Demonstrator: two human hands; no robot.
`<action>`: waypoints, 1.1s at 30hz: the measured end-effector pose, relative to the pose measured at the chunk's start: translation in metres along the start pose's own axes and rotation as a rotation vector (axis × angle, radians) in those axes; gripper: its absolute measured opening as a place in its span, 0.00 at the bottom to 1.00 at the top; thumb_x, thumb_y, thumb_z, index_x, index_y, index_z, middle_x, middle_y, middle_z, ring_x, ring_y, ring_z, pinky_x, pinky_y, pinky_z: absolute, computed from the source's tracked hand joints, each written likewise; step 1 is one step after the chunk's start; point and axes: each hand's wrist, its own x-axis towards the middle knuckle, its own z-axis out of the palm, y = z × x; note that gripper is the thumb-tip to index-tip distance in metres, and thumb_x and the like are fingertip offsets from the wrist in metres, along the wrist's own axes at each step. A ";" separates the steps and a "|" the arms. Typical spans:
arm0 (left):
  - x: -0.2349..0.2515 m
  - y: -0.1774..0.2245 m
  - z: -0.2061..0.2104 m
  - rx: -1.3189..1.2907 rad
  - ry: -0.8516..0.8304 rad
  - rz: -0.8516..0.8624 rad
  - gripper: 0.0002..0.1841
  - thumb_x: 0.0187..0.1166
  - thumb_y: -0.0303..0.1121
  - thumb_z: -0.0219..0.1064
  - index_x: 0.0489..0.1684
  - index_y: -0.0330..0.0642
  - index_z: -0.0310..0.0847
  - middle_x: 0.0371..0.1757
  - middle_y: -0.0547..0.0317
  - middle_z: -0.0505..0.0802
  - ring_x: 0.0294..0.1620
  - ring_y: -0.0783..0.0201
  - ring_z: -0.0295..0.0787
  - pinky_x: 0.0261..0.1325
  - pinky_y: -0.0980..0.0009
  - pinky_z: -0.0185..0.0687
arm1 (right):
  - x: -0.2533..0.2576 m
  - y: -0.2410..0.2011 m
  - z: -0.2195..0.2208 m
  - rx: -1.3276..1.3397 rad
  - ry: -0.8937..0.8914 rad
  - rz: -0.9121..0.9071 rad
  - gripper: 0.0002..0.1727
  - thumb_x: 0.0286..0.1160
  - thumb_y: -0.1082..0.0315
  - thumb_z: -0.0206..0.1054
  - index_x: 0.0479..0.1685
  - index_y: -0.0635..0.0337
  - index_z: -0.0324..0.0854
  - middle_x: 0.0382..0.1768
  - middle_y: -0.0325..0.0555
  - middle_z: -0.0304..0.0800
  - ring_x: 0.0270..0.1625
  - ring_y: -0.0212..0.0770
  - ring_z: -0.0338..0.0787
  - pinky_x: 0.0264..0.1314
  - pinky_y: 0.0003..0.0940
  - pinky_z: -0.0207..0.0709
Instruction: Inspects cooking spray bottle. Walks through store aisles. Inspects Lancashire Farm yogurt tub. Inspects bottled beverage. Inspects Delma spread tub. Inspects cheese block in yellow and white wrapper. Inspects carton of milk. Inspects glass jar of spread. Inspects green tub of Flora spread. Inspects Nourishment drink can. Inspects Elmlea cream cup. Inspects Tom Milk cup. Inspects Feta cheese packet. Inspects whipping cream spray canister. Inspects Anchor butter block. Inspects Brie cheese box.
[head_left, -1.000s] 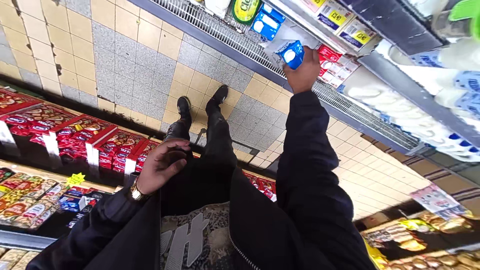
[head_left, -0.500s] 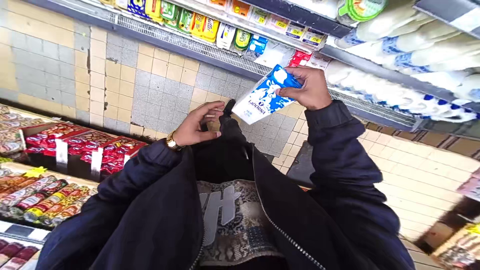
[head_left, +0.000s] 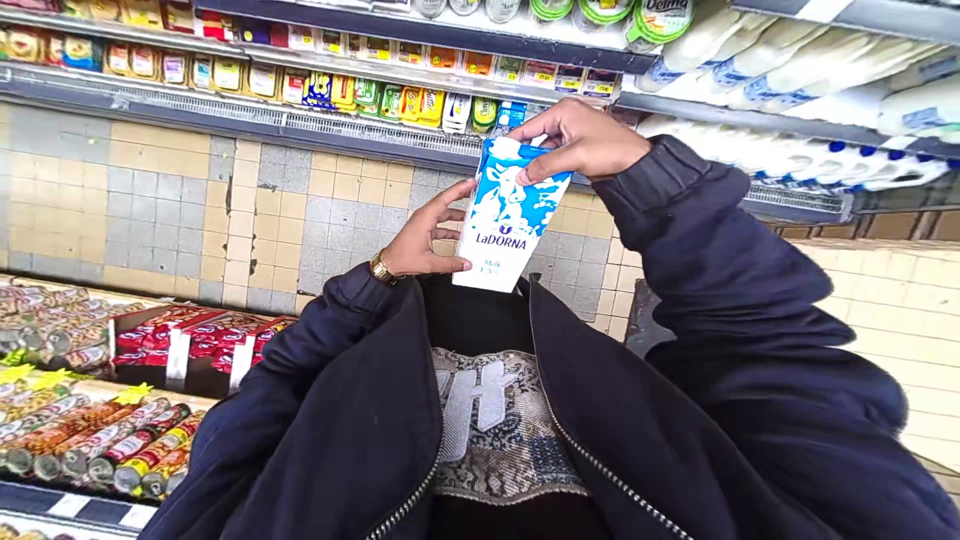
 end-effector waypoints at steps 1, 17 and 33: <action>-0.005 -0.001 0.001 0.002 0.007 -0.007 0.57 0.55 0.23 0.85 0.92 0.51 0.53 0.82 0.46 0.75 0.66 0.49 0.89 0.58 0.52 0.93 | 0.000 -0.003 0.007 -0.010 -0.003 0.010 0.18 0.57 0.68 0.75 0.50 0.62 0.91 0.35 0.41 0.97 0.32 0.31 0.95 0.35 0.28 0.91; -0.041 -0.002 -0.004 -0.315 0.129 0.016 0.56 0.55 0.08 0.75 0.91 0.53 0.53 0.79 0.46 0.77 0.62 0.45 0.91 0.55 0.49 0.94 | -0.028 0.020 0.066 0.250 0.403 -0.131 0.55 0.57 0.50 0.81 0.90 0.53 0.57 0.76 0.51 0.74 0.65 0.45 0.87 0.59 0.44 0.89; -0.044 0.000 -0.013 -0.257 0.072 -0.011 0.57 0.53 0.13 0.83 0.90 0.56 0.57 0.82 0.47 0.74 0.64 0.43 0.89 0.57 0.46 0.94 | -0.076 0.094 0.177 0.468 0.572 -0.289 0.61 0.43 0.65 0.92 0.89 0.45 0.59 0.82 0.47 0.70 0.71 0.52 0.85 0.64 0.54 0.88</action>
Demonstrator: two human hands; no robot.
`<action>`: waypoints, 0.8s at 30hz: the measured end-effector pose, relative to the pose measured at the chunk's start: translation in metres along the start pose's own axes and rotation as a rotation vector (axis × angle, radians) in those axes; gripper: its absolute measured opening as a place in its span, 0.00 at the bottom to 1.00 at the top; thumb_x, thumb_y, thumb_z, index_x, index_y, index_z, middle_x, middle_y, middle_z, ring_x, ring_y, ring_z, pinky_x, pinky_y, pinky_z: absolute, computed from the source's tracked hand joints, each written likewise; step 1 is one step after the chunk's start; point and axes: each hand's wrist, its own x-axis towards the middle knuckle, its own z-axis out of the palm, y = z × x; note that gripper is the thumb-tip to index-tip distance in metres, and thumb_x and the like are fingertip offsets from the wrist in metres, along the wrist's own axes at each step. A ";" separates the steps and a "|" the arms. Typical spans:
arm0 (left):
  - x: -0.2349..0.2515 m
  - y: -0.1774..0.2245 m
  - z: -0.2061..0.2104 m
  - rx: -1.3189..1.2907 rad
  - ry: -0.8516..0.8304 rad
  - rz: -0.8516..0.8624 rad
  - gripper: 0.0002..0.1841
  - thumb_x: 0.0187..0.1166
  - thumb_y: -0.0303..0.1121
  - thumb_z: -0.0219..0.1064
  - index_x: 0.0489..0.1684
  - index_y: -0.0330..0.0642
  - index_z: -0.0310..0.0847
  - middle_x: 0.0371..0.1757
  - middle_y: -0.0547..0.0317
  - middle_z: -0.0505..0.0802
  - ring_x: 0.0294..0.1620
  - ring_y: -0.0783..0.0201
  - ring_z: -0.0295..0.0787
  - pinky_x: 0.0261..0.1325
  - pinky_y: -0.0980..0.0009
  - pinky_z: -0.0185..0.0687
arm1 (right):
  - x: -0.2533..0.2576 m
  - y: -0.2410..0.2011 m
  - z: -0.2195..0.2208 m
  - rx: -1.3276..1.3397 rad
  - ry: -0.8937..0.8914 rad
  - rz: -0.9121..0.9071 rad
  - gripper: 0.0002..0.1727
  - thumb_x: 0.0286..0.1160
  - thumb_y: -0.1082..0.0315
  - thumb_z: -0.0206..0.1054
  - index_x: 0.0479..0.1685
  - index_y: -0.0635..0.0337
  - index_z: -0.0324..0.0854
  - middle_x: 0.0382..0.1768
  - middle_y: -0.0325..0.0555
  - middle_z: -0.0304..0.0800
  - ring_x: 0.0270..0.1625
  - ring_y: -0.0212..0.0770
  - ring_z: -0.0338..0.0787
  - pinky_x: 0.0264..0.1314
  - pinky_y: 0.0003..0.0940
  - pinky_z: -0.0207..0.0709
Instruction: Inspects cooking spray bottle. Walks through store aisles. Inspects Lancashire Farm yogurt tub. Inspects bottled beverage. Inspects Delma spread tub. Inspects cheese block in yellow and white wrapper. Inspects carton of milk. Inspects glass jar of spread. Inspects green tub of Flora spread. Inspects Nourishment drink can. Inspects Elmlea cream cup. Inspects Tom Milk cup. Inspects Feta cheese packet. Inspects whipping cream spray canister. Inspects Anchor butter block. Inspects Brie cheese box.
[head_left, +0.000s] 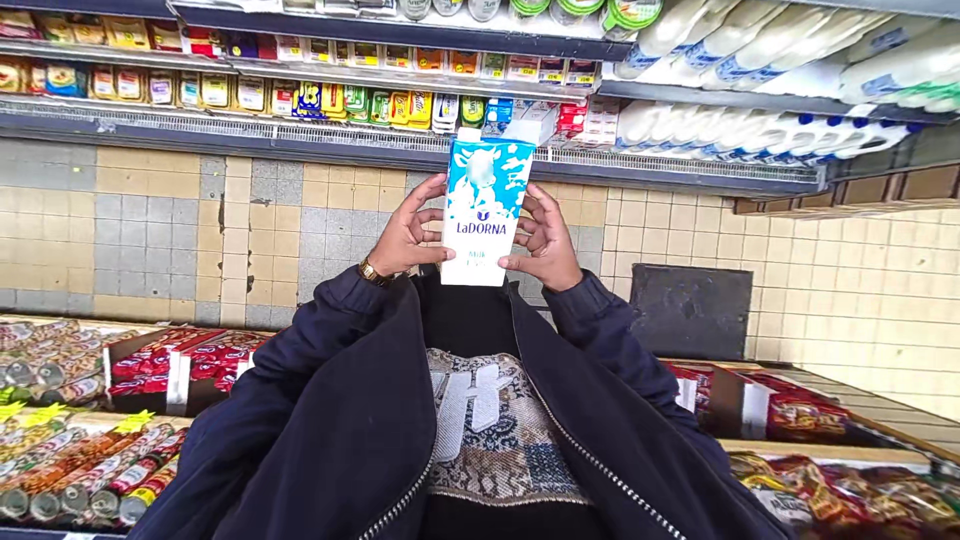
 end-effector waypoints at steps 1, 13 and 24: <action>0.000 -0.001 0.000 0.022 -0.007 -0.001 0.57 0.52 0.14 0.84 0.90 0.57 0.57 0.82 0.47 0.73 0.64 0.43 0.89 0.56 0.46 0.94 | -0.001 0.001 -0.001 -0.001 -0.001 0.003 0.62 0.43 0.65 0.92 0.89 0.45 0.58 0.81 0.47 0.71 0.71 0.52 0.85 0.65 0.54 0.88; -0.005 -0.009 -0.007 0.059 -0.063 -0.012 0.62 0.48 0.17 0.86 0.92 0.58 0.53 0.81 0.47 0.74 0.65 0.42 0.88 0.54 0.44 0.94 | -0.012 0.008 0.003 0.010 0.002 0.019 0.62 0.41 0.67 0.93 0.89 0.44 0.60 0.80 0.45 0.71 0.69 0.51 0.86 0.64 0.53 0.89; -0.010 -0.005 -0.015 0.065 -0.060 0.000 0.60 0.49 0.18 0.86 0.91 0.59 0.55 0.81 0.47 0.74 0.65 0.43 0.87 0.54 0.45 0.94 | -0.009 0.008 0.011 0.006 0.002 0.012 0.63 0.40 0.69 0.93 0.88 0.47 0.58 0.81 0.46 0.71 0.70 0.52 0.86 0.64 0.53 0.89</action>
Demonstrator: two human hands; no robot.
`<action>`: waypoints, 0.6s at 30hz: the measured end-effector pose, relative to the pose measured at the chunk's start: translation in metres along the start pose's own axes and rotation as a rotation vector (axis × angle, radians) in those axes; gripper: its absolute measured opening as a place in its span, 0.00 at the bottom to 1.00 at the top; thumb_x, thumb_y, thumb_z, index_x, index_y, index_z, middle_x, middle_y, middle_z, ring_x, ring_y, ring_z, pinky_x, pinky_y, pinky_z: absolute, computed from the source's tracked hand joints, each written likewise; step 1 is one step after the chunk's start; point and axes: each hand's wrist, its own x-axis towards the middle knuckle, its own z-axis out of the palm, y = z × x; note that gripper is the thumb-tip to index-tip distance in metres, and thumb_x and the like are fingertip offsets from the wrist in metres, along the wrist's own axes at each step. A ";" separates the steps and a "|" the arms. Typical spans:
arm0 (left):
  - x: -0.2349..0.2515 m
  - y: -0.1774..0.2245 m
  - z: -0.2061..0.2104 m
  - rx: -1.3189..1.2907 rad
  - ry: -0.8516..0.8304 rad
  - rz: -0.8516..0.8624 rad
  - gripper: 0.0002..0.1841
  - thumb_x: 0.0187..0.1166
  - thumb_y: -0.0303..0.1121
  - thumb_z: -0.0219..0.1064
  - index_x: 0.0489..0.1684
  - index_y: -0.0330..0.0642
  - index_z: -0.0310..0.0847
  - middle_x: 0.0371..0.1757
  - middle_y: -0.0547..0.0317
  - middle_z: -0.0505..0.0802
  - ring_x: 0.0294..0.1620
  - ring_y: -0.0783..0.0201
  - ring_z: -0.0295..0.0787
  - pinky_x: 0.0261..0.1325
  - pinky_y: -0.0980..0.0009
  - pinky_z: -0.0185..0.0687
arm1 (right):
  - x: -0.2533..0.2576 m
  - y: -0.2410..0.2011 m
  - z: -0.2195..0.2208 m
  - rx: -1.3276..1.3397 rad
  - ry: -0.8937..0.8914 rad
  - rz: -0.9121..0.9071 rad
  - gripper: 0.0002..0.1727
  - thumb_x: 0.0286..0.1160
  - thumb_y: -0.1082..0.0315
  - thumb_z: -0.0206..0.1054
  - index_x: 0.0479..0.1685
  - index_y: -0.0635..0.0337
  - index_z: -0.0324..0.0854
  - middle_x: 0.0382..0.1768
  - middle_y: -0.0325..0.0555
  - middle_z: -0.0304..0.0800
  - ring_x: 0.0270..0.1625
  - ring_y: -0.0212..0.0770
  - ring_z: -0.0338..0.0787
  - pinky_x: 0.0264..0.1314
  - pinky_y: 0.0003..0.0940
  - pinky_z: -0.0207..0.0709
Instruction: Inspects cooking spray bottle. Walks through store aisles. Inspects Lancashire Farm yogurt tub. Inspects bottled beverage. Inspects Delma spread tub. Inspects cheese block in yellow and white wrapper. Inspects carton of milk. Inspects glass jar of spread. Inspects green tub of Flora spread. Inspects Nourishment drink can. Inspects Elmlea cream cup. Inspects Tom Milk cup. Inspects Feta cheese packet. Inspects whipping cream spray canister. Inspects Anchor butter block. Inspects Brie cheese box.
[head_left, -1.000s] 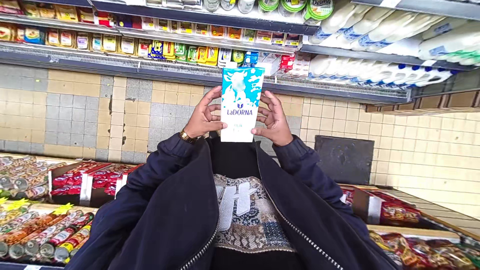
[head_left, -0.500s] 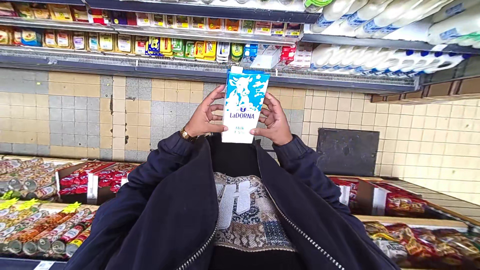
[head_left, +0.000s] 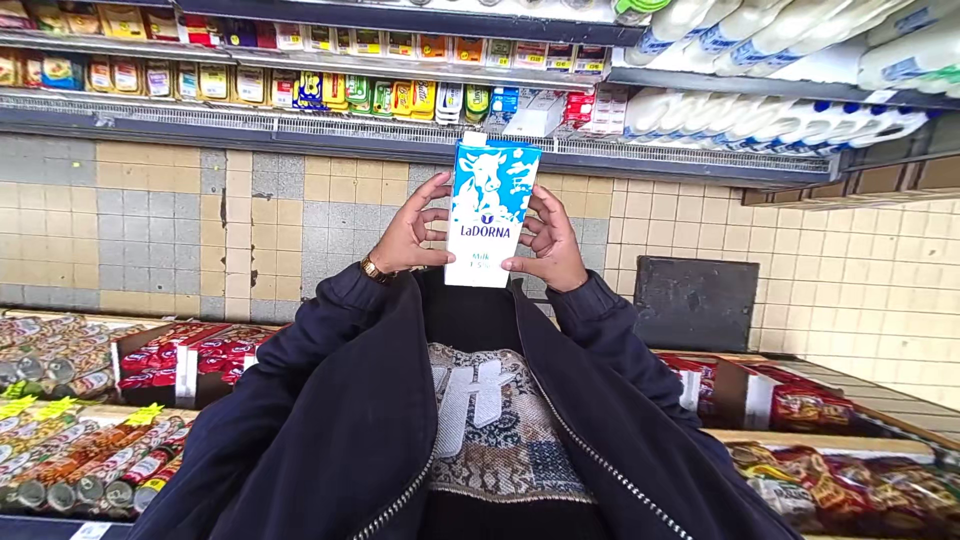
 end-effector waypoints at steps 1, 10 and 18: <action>-0.001 0.000 0.000 0.000 0.004 -0.004 0.60 0.48 0.18 0.86 0.91 0.58 0.55 0.81 0.47 0.74 0.66 0.43 0.87 0.54 0.45 0.94 | 0.000 0.000 0.000 -0.001 0.000 -0.001 0.63 0.40 0.69 0.93 0.88 0.46 0.59 0.81 0.46 0.70 0.70 0.52 0.86 0.64 0.53 0.89; 0.000 0.002 -0.007 0.000 -0.005 -0.009 0.60 0.49 0.17 0.85 0.91 0.58 0.55 0.81 0.47 0.73 0.66 0.43 0.87 0.54 0.45 0.94 | 0.003 0.000 0.006 -0.008 0.004 0.000 0.63 0.40 0.67 0.93 0.88 0.46 0.59 0.80 0.45 0.71 0.70 0.50 0.85 0.64 0.52 0.89; 0.005 0.004 -0.013 -0.042 -0.013 -0.011 0.61 0.48 0.16 0.85 0.92 0.55 0.53 0.82 0.45 0.72 0.66 0.42 0.87 0.57 0.43 0.93 | 0.008 -0.002 0.010 -0.005 0.029 0.015 0.62 0.41 0.66 0.93 0.88 0.45 0.60 0.81 0.47 0.70 0.70 0.53 0.85 0.64 0.53 0.89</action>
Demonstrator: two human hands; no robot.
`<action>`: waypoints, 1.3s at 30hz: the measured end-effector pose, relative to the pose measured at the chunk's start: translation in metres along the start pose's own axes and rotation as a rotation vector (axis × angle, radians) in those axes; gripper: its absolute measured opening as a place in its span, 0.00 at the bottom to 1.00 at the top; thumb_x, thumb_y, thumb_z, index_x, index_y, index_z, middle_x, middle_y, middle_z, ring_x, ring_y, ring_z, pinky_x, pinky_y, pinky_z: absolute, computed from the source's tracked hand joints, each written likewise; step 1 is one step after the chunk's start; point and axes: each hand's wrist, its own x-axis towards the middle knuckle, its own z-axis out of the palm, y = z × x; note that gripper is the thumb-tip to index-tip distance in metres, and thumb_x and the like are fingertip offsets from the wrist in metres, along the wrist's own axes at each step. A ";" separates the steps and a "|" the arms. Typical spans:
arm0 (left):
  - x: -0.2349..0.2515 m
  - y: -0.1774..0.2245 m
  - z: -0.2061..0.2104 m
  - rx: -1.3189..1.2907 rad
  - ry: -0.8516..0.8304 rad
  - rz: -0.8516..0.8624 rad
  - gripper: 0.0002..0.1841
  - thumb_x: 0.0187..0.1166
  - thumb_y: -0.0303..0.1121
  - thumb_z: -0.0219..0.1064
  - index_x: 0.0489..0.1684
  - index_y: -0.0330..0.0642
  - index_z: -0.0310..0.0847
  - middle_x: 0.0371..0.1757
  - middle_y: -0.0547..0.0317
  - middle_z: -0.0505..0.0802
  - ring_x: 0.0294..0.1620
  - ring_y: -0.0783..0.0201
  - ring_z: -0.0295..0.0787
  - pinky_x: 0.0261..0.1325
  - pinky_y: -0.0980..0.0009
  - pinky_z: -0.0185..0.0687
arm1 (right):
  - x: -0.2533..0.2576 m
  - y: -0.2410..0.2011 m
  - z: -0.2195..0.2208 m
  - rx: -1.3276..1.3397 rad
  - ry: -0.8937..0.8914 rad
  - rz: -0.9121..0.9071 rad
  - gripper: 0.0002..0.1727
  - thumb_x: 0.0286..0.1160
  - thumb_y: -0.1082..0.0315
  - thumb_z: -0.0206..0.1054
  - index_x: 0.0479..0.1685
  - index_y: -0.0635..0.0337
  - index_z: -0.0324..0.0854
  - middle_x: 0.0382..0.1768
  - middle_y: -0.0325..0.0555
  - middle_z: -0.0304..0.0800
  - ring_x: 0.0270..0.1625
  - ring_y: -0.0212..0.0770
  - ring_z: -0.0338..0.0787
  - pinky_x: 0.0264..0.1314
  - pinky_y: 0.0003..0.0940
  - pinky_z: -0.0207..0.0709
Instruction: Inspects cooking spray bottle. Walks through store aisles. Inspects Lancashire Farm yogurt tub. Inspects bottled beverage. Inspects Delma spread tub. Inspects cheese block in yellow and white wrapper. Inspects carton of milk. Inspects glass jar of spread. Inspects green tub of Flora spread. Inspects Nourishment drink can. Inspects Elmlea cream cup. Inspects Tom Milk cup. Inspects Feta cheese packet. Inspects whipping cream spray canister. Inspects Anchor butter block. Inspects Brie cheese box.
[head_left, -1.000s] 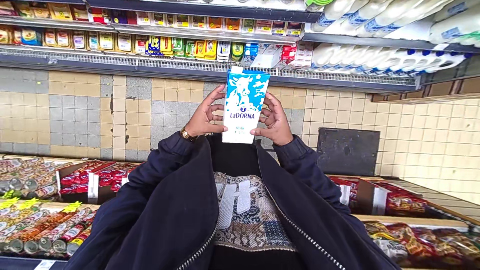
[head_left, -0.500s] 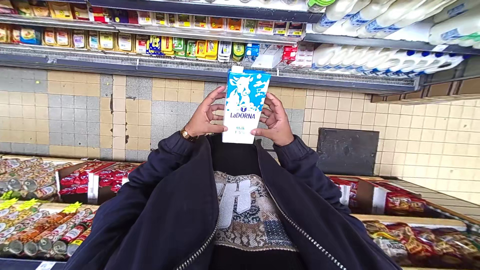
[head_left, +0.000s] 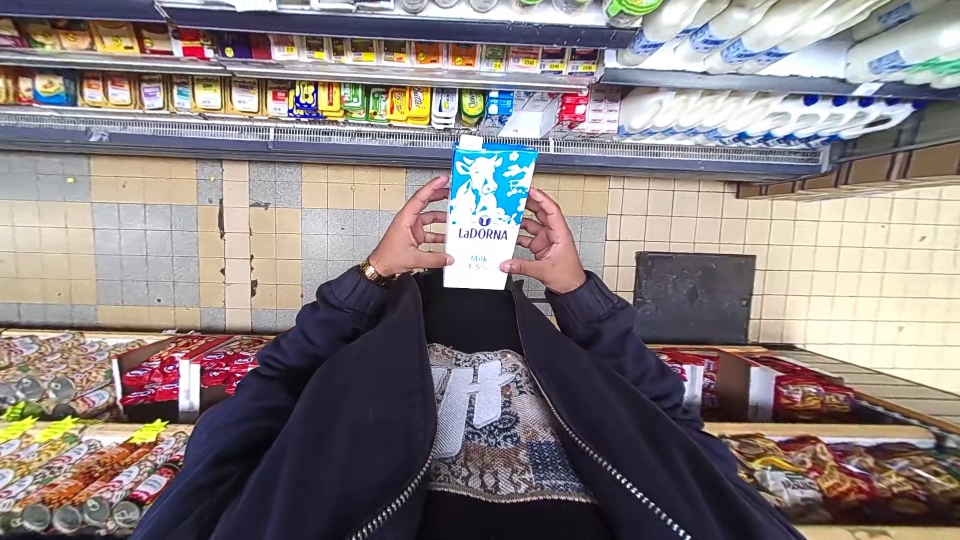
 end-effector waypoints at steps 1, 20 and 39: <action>0.001 -0.001 -0.001 -0.005 0.000 0.000 0.61 0.48 0.16 0.85 0.91 0.55 0.54 0.82 0.45 0.73 0.66 0.41 0.87 0.57 0.42 0.93 | 0.000 0.000 0.000 -0.005 0.006 0.001 0.62 0.41 0.66 0.93 0.88 0.45 0.59 0.81 0.47 0.70 0.70 0.52 0.85 0.63 0.52 0.89; 0.054 -0.026 -0.006 -0.050 -0.020 -0.096 0.53 0.51 0.15 0.84 0.86 0.52 0.63 0.82 0.49 0.75 0.64 0.46 0.89 0.58 0.45 0.93 | 0.068 -0.026 -0.075 0.022 -0.060 0.122 0.61 0.56 0.52 0.86 0.92 0.45 0.48 0.77 0.46 0.74 0.61 0.46 0.89 0.54 0.43 0.91; 0.180 -0.114 -0.003 0.285 0.155 -0.189 0.58 0.53 0.25 0.84 0.94 0.42 0.52 0.86 0.50 0.73 0.86 0.52 0.70 0.78 0.52 0.80 | 0.212 0.012 -0.221 -0.576 -0.437 0.217 0.34 0.46 0.65 0.86 0.62 0.63 0.88 0.51 0.49 0.96 0.52 0.39 0.95 0.58 0.40 0.90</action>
